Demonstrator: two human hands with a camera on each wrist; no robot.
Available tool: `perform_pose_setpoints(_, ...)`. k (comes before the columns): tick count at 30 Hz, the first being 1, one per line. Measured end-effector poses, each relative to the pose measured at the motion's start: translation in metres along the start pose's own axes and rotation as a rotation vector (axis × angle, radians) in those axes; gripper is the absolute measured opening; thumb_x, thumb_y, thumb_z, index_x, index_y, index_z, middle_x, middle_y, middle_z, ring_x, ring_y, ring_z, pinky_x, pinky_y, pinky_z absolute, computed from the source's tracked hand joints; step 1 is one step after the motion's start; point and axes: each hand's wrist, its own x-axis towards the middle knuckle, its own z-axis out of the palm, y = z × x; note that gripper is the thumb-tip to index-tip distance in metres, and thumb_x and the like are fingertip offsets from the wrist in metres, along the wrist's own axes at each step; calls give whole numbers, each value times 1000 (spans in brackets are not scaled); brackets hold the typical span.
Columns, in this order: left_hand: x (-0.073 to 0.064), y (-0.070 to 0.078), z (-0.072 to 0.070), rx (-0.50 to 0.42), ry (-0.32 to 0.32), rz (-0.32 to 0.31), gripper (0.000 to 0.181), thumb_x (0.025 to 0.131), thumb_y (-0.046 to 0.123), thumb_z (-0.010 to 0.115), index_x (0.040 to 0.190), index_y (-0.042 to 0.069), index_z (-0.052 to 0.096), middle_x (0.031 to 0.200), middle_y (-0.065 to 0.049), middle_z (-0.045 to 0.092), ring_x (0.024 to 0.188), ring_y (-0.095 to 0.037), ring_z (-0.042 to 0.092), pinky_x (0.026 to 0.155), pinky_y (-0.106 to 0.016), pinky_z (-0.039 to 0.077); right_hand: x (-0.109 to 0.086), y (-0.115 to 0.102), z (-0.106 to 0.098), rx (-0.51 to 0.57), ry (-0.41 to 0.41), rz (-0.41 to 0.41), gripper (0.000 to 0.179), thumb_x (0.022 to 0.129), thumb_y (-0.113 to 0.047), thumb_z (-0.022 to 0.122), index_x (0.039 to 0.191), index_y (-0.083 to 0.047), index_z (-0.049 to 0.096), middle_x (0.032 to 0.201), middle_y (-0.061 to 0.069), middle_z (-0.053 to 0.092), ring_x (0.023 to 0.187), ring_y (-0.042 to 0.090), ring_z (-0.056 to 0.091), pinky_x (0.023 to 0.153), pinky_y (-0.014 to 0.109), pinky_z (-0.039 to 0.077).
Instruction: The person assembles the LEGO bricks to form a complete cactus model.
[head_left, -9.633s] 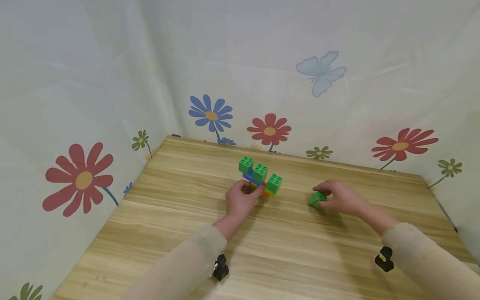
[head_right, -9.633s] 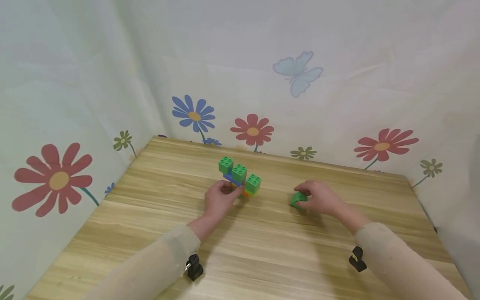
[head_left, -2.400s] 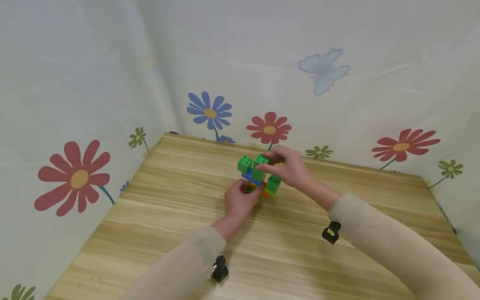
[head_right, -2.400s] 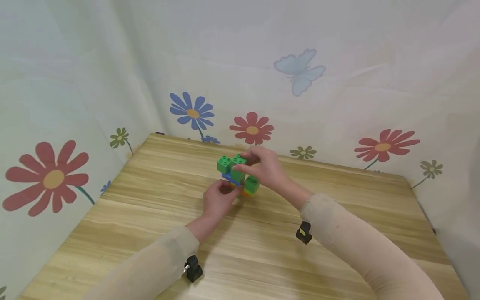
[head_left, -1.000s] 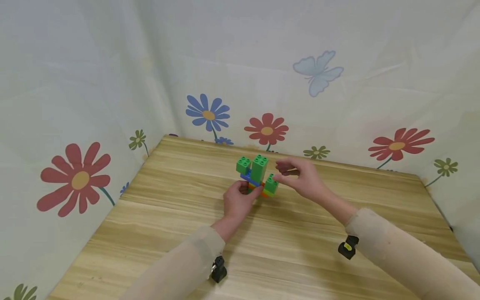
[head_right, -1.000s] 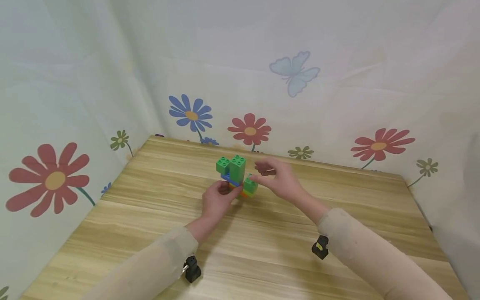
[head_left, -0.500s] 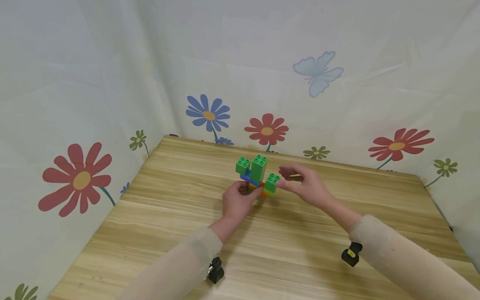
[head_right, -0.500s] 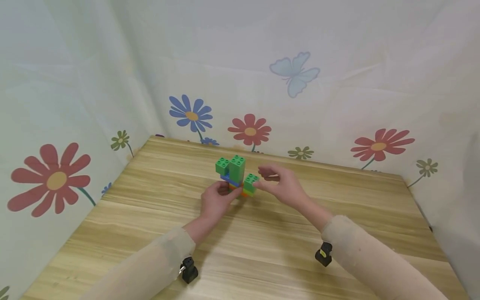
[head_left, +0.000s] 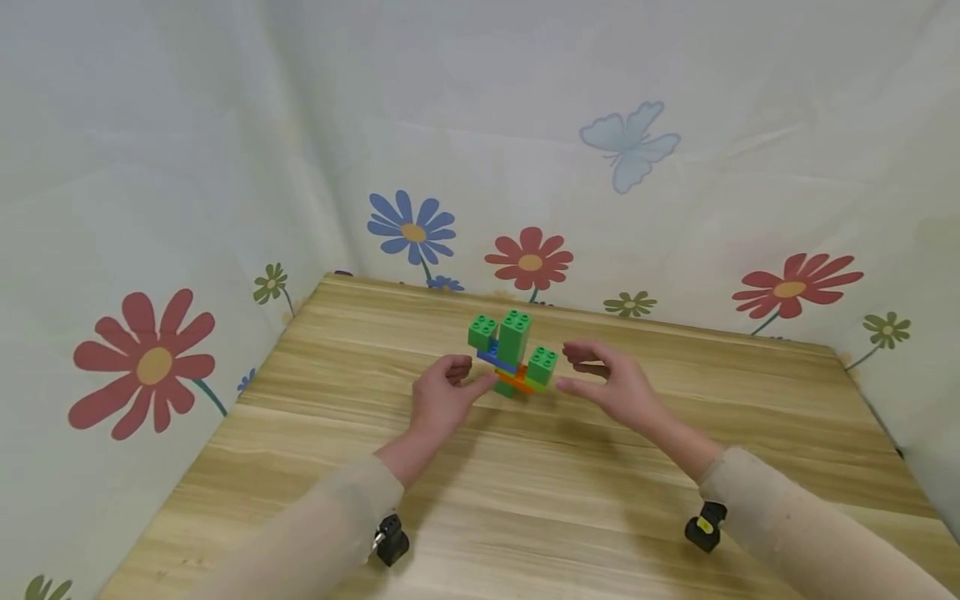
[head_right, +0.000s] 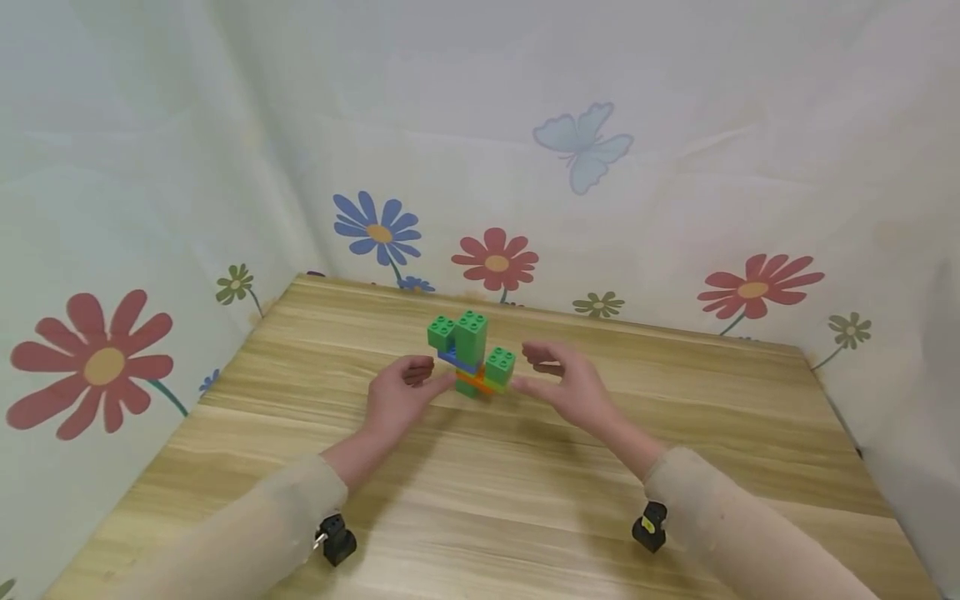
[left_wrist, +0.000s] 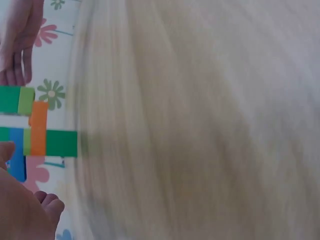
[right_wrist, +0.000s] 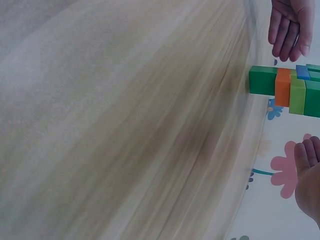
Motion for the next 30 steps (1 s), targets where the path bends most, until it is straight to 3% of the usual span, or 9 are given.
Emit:
perform_pose_setpoints(7,19,5,-29,-17,-88,22,63,92,27,87,143,1,62,145,-17,65,133,-33,62,115,-47,49,-4,5,7,57,14,-26,60,90,-6,86,143,6,60,139,30,63,130,49,61,108,54,53)
perform_pose_setpoints(12,34,6,-40,-29,-165,57,67,94,26,86,149,3,57,151,-16,60,138,-32,58,119,-47,46,-7,9,11,71,34,1,60,91,-7,86,143,6,59,140,27,63,131,46,61,109,47,54)
perform_pose_setpoints(22,47,12,-44,-36,-268,137,69,95,21,85,154,5,54,152,-14,60,141,-32,56,119,-47,45,-12,13,23,105,54,47,57,91,-8,86,142,1,62,139,25,65,130,40,63,108,45,55)
perform_pose_setpoints(30,50,12,-39,-72,-266,173,65,93,17,87,150,8,59,145,-13,65,136,-31,61,116,-46,49,-11,11,32,116,89,69,57,90,-8,87,141,1,62,136,21,68,127,37,66,106,45,56)
